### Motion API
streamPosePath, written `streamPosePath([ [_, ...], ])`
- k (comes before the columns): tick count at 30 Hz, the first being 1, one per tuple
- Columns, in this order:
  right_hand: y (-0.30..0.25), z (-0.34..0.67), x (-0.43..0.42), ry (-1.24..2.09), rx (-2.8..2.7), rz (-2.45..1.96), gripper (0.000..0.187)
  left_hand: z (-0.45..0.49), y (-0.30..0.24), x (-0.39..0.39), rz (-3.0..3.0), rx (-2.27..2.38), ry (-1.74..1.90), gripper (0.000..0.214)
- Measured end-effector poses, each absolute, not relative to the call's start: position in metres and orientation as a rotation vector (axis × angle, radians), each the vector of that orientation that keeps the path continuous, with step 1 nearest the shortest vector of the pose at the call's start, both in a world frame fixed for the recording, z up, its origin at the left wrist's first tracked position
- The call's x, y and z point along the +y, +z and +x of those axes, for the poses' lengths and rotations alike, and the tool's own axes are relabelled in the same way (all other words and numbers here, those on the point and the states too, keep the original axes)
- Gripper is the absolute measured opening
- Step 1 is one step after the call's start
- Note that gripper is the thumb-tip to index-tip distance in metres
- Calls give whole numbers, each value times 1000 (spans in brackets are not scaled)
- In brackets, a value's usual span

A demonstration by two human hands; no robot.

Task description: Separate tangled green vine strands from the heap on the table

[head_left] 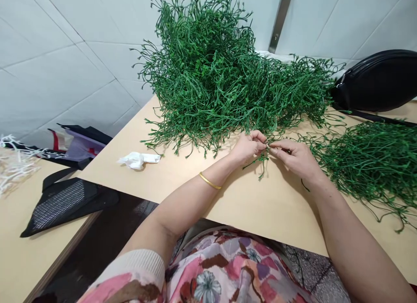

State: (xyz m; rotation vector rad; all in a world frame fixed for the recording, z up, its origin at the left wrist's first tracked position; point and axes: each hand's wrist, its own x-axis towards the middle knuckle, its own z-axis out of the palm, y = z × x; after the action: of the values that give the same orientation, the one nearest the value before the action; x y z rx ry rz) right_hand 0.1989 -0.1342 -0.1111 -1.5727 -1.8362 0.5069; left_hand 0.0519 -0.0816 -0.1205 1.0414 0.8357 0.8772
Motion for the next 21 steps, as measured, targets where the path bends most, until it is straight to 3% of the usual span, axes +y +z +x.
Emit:
streamPosePath([
  [9,-107,198,-133,829,-1811,-1504,27,51,-120,-85,1125,818,809,16],
  [16,-118,193,-133,360,-1987,-1504,22,52,-116,-87,1217,890,861,15],
  [21,-117,187,-136,396,-1915,-1564,22,50,-116,-86,1191,830,901,15],
])
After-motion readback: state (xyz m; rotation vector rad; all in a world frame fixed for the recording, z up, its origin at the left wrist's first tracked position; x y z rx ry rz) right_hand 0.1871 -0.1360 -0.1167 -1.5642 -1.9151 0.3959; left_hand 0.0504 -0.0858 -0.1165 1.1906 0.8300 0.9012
